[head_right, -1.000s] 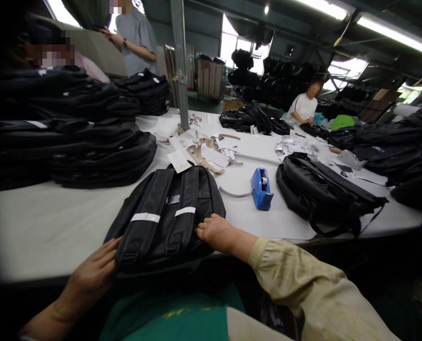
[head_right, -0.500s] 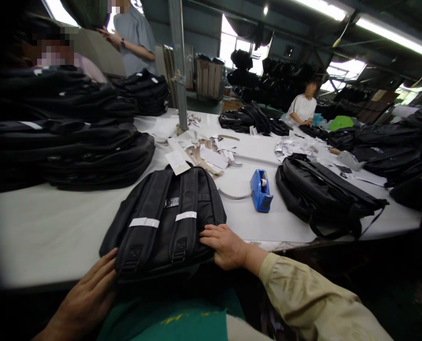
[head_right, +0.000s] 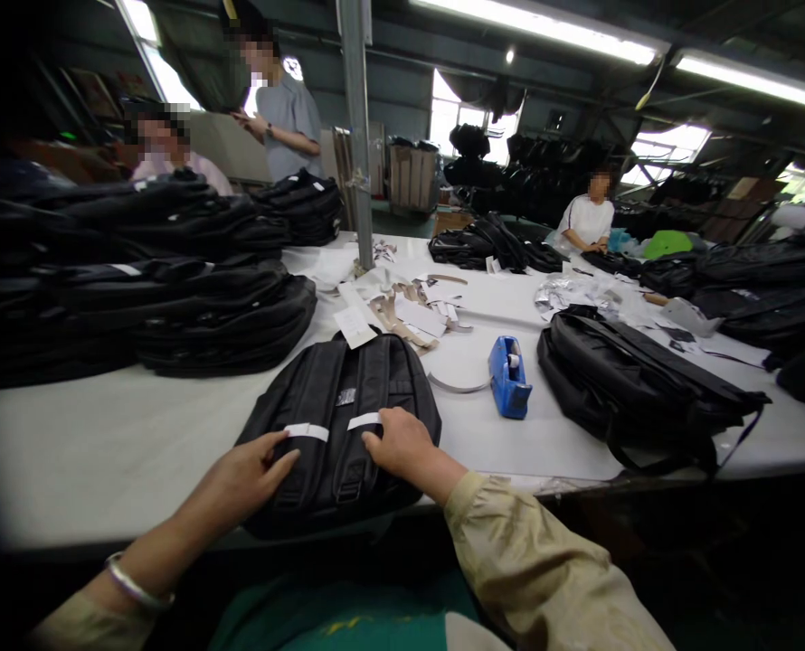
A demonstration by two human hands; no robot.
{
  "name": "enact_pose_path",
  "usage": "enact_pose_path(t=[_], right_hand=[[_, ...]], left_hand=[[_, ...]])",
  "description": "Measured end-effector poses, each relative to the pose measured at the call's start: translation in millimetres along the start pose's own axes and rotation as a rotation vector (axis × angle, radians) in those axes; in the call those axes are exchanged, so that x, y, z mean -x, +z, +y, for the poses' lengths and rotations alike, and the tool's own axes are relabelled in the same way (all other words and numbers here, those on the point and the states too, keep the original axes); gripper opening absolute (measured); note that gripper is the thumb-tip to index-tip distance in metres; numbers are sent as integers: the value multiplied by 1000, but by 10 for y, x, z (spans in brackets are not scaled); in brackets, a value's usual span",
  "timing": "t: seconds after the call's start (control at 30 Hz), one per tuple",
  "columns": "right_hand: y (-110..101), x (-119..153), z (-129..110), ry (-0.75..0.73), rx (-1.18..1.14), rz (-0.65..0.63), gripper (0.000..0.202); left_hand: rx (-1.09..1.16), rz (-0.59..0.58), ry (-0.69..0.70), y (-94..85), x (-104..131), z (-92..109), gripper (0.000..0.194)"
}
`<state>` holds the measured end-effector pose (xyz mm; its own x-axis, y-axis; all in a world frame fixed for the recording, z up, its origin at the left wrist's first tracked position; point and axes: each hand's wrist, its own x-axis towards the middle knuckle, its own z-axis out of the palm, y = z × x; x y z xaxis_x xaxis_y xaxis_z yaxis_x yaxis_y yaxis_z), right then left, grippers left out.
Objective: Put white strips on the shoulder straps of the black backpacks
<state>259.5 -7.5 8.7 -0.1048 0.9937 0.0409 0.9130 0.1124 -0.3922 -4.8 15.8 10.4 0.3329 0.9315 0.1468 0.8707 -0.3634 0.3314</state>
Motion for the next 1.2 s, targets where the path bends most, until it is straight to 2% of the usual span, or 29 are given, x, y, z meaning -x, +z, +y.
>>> enact_pose_path(t=[0.07, 0.13, 0.2, 0.3, 0.37, 0.43, 0.5, 0.57, 0.63, 0.7, 0.8, 0.9, 1.0, 1.1, 1.2], right_hand=[[34, 61, -6, -37, 64, -4, 38], [17, 94, 9, -56, 111, -9, 40], [-63, 63, 22, -82, 132, -5, 42], [-271, -112, -36, -135, 125, 33, 50], [-389, -260, -139, -156, 104, 60, 56], [-406, -362, -256, -164, 82, 56, 63], [-278, -374, -333, -166, 67, 2, 70], [-34, -295, -340, -159, 59, -85, 76], [239, -166, -295, -152, 57, -146, 79], [443, -50, -241, -148, 60, -161, 80], [529, 21, -212, -127, 62, -184, 78], [380, -18, -229, -141, 55, -210, 76], [96, -151, -212, -209, 67, -146, 61], [-176, -426, -135, -268, 121, -68, 39], [-276, -829, -45, -318, 207, -62, 33]], left_hand=[[-44, -50, 53, 88, 8, 100, 47], [-77, -110, 78, 93, 10, 132, 46], [-101, -160, 80, 3, -33, 132, 46], [-164, -208, 62, -224, -197, 152, 50], [-223, -151, 79, -320, -330, 191, 53], [-254, -30, 199, -290, -421, 227, 50], [-256, 54, 339, -120, -427, 234, 45], [-257, 16, 369, 132, -344, 215, 48], [-264, -98, 293, 369, -214, 197, 55], [-270, -203, 217, 509, -105, 201, 61], [-277, -294, 153, 510, -67, 239, 65], [-260, -373, 138, 371, -148, 274, 68], [-231, -445, 134, 238, -227, 291, 73], [-209, -476, 128, 201, -229, 292, 76], [-196, -445, 111, 254, -181, 270, 75]])
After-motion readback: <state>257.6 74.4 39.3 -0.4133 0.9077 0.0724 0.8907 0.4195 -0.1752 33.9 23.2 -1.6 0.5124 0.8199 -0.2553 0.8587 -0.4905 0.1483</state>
